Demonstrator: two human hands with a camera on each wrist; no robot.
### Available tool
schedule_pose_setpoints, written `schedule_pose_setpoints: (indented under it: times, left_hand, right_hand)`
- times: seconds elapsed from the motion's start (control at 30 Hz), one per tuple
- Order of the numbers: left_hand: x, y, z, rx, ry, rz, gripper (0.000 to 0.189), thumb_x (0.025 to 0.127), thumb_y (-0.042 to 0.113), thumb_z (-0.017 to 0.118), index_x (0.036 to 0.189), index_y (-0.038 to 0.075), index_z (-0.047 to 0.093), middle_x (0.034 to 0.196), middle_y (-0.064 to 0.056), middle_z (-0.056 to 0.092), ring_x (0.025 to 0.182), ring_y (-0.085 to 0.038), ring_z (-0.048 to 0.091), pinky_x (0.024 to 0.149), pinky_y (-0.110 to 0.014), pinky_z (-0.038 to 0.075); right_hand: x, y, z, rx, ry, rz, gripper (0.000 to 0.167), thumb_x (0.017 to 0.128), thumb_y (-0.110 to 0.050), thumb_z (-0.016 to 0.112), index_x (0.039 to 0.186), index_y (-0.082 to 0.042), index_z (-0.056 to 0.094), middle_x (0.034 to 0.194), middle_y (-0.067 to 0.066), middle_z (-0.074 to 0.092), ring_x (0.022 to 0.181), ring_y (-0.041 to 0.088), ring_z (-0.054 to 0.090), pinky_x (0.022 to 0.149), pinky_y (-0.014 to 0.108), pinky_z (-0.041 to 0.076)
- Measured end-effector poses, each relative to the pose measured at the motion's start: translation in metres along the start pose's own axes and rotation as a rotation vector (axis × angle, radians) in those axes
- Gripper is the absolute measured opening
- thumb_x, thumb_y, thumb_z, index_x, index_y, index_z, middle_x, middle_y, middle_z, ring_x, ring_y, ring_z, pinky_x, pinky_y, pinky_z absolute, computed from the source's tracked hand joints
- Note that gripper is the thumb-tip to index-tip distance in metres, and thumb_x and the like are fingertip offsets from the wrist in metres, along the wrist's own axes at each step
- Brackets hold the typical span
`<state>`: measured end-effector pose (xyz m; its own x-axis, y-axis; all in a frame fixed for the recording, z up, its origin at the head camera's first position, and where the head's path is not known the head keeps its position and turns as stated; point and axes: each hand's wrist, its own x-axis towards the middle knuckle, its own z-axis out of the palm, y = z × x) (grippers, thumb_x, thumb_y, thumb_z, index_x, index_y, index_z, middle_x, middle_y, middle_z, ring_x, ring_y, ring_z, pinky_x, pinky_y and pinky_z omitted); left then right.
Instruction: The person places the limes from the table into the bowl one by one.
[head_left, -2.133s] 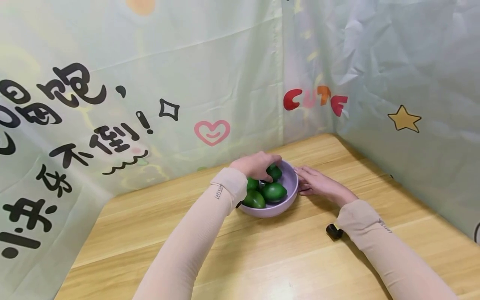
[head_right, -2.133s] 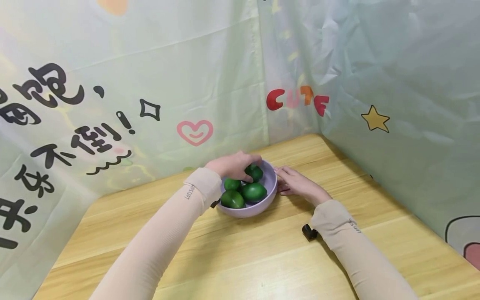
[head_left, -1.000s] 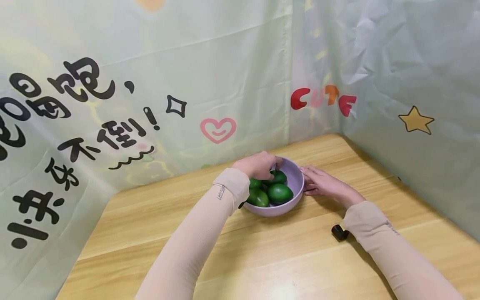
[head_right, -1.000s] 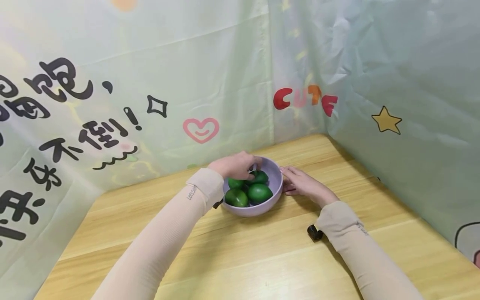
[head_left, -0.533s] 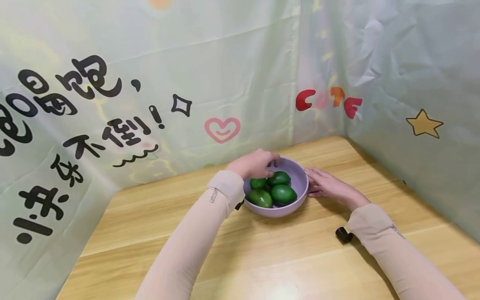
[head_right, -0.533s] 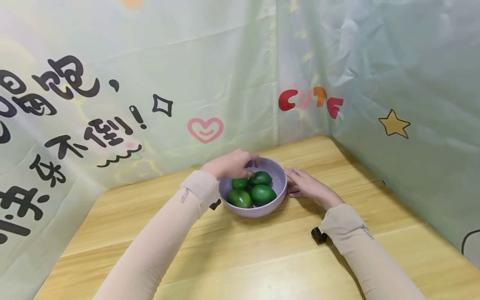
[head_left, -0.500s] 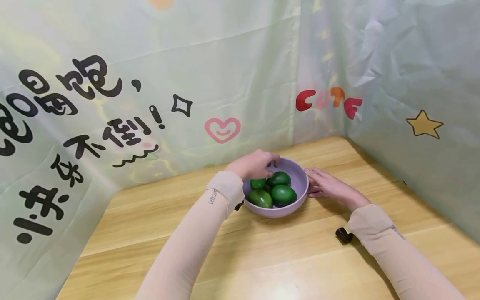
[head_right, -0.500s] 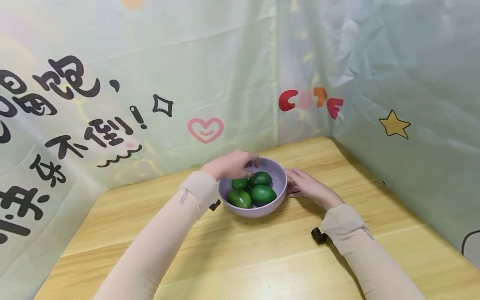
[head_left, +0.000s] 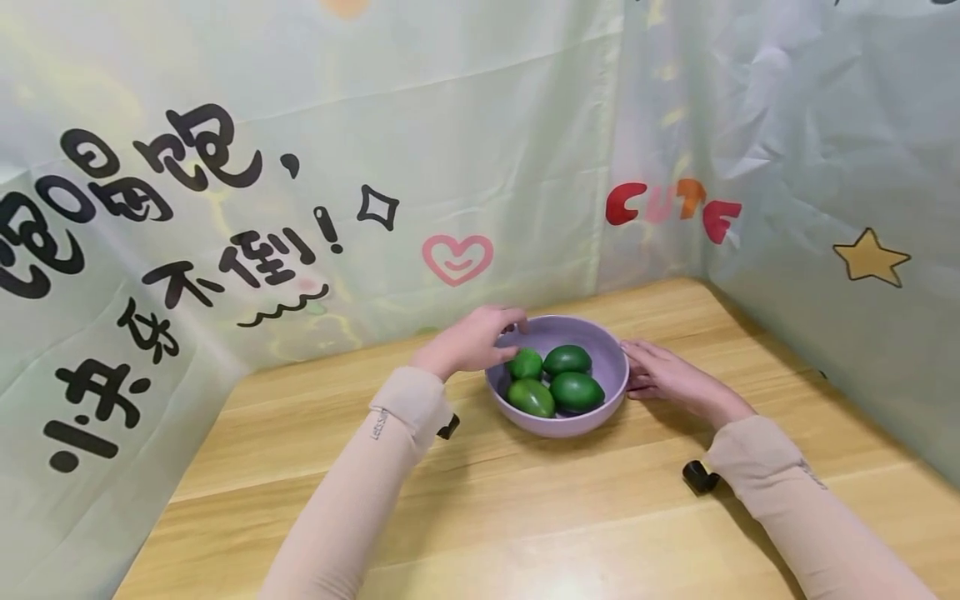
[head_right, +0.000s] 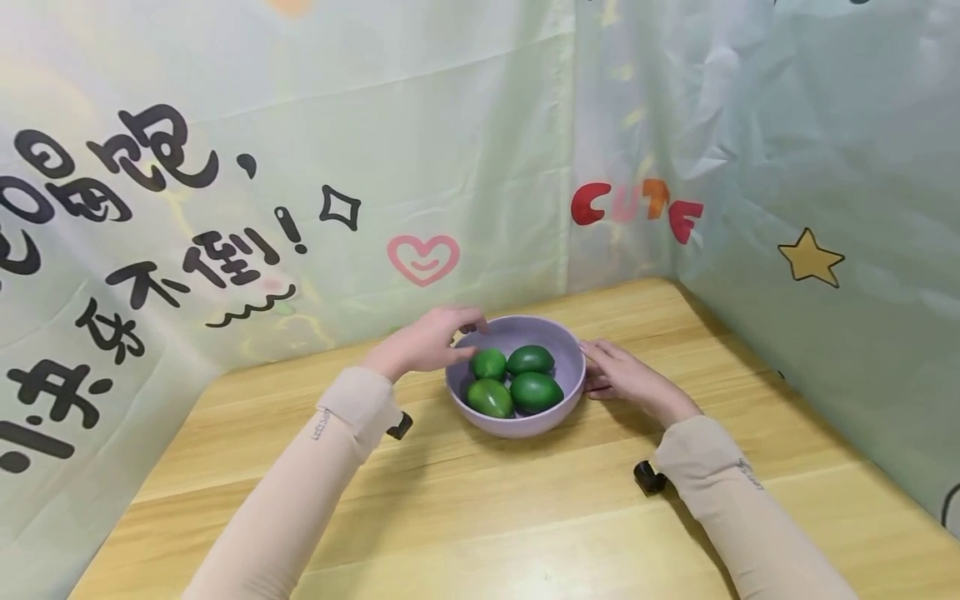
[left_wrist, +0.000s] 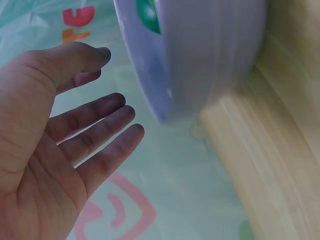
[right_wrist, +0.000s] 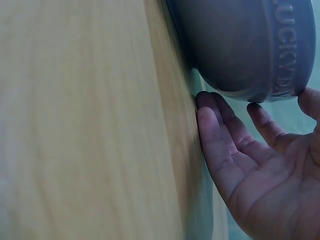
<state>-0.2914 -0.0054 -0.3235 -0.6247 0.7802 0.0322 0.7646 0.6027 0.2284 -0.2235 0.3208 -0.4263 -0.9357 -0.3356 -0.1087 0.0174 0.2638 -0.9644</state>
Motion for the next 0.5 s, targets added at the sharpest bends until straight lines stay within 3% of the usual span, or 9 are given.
schedule_pose_setpoints:
  times: [0.1, 0.33, 0.5]
  left_hand:
    - [-0.017, -0.006, 0.000, -0.002, 0.055, -0.004, 0.029, 0.101, 0.014, 0.073, 0.129, 0.006, 0.067, 0.132, -0.015, 0.070, 0.122, -0.032, 0.068, 0.106, -0.044, 0.057]
    - [-0.057, -0.017, 0.005, 0.025, 0.146, -0.043, 0.027, 0.100, 0.016, 0.074, 0.125, 0.009, 0.066, 0.125, -0.011, 0.071, 0.118, -0.029, 0.068, 0.104, -0.045, 0.057]
    - [-0.080, -0.018, 0.007, 0.054, 0.217, -0.111, 0.029, 0.100, 0.019, 0.075, 0.126, 0.012, 0.066, 0.124, -0.010, 0.071, 0.115, -0.029, 0.068, 0.101, -0.047, 0.057]
  right_hand:
    - [0.000, 0.000, -0.002, 0.006, -0.001, 0.006, 0.066, 0.119, -0.041, 0.023, 0.161, 0.010, 0.020, 0.153, 0.047, 0.043, 0.128, 0.036, 0.067, 0.098, 0.034, 0.061]
    - [-0.006, 0.005, -0.010, 0.016, -0.003, -0.006, 0.065, 0.120, -0.036, 0.022, 0.160, 0.014, 0.017, 0.148, 0.048, 0.046, 0.112, 0.016, 0.072, 0.094, 0.032, 0.062]
    - [-0.014, 0.010, -0.015, 0.011, 0.038, -0.019, 0.060, 0.120, -0.034, 0.024, 0.153, 0.016, 0.024, 0.128, 0.032, 0.063, 0.101, 0.006, 0.072, 0.090, 0.029, 0.062]
